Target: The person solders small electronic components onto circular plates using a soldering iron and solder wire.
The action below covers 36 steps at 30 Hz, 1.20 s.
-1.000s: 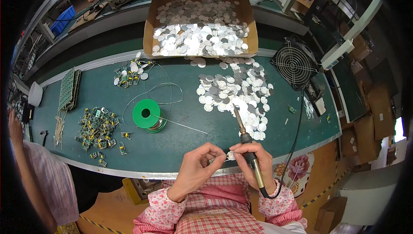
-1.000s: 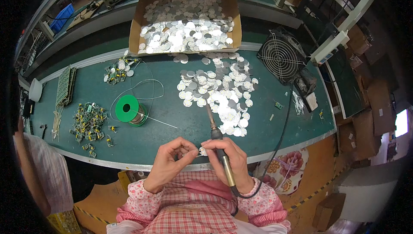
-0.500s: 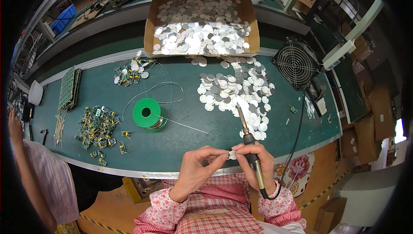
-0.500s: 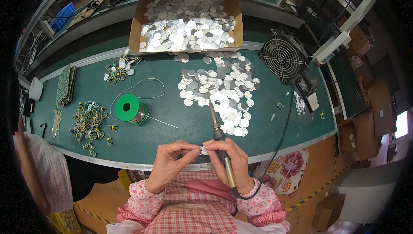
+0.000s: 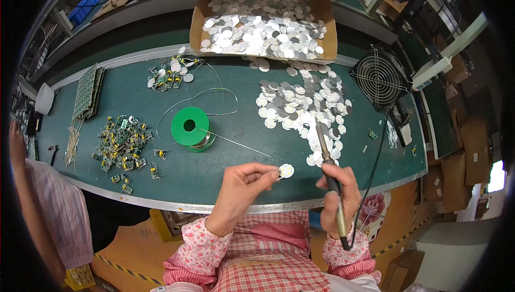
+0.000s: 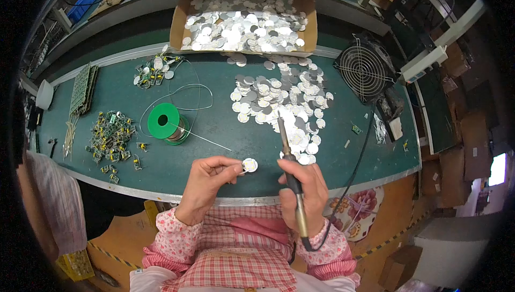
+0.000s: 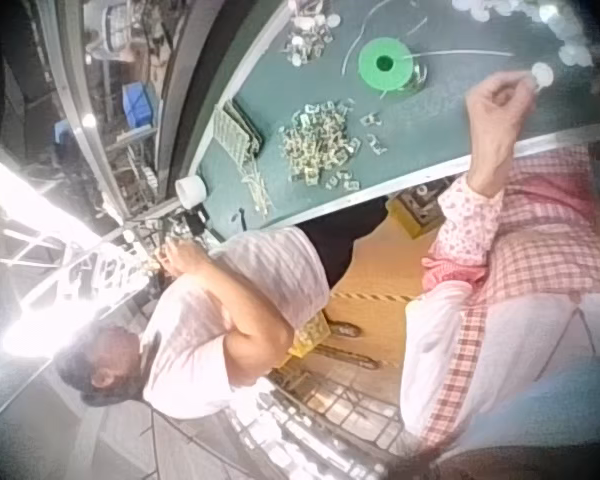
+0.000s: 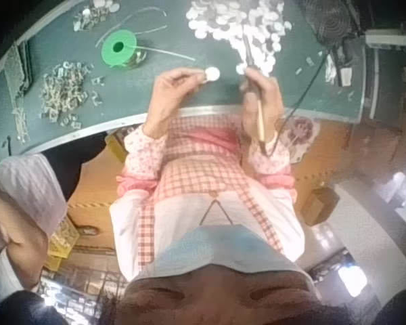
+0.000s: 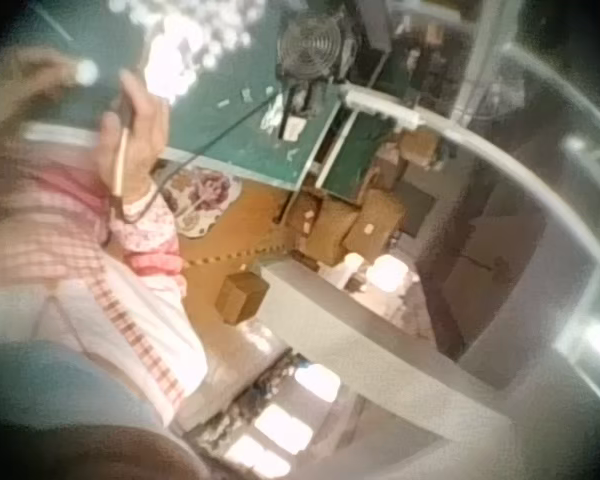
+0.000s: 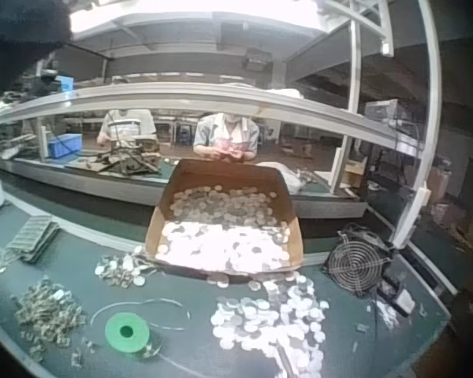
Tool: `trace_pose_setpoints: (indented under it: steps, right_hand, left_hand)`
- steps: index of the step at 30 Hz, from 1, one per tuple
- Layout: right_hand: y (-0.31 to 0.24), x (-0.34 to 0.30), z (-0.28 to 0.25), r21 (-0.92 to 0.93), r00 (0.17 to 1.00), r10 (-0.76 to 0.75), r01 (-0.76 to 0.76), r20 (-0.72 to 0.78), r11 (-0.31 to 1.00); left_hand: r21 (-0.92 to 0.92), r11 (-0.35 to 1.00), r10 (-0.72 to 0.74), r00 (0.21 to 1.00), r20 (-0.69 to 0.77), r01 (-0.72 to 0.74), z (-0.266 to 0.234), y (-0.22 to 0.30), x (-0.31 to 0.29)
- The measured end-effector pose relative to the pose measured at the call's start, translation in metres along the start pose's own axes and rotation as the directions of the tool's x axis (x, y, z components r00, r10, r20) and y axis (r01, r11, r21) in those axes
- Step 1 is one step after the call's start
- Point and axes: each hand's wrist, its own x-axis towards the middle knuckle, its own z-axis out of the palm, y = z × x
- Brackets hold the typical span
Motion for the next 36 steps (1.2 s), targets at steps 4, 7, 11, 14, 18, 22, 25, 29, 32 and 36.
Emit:
trace_pose_setpoints:
  steps: [4,7,11,14,18,22,25,29,32,36]
  right_hand:
    - [-0.006,-0.01,-0.001,0.095,0.997,0.075,-0.071,-0.034,0.993]
    - [-0.011,-0.006,0.0,0.224,1.0,0.0,0.002,-0.009,0.975]
    - [-0.012,-0.004,0.003,0.192,0.998,-0.058,0.051,0.032,0.98]
    - [-0.015,-0.002,0.004,0.186,0.996,-0.071,0.061,0.046,0.981]
    - [-0.016,-0.001,0.005,0.196,0.995,-0.089,0.078,0.052,0.978]
    - [-0.018,0.002,0.004,0.153,0.989,-0.103,0.086,0.108,0.984]
    - [-0.017,0.004,0.005,0.12,0.987,-0.118,0.105,0.109,0.987]
    - [-0.018,0.005,0.006,0.127,0.982,-0.154,0.14,0.107,0.982]
    - [-0.02,0.002,0.006,0.152,0.986,-0.135,0.119,0.098,0.981]
    - [-0.014,-0.01,0.005,0.222,0.999,-0.047,0.042,0.018,0.974]
  left_hand:
    - [-0.059,0.998,0.015,1.0,-0.012,-0.015,-0.007,0.003,0.008]
    - [-0.074,0.997,0.005,1.0,-0.007,-0.005,-0.008,0.011,0.011]
    - [-0.085,0.996,0.012,1.0,-0.01,-0.013,-0.006,0.014,0.01]
    - [-0.136,0.991,0.012,0.999,-0.051,-0.019,-0.004,0.018,0.009]
    - [-0.137,0.99,0.023,0.999,-0.029,-0.027,-0.007,0.018,0.007]
    - [-0.132,0.99,0.04,0.999,-0.01,-0.041,-0.007,0.02,0.007]
    - [-0.137,0.99,0.039,0.999,-0.003,-0.04,-0.007,0.019,0.007]
    - [-0.124,0.991,0.046,0.999,0.0,-0.045,-0.008,0.019,0.005]
    - [-0.109,0.992,0.054,0.998,-0.015,-0.056,-0.008,0.02,0.003]
    - [-0.136,0.99,0.024,0.999,-0.042,-0.029,-0.006,0.018,0.004]
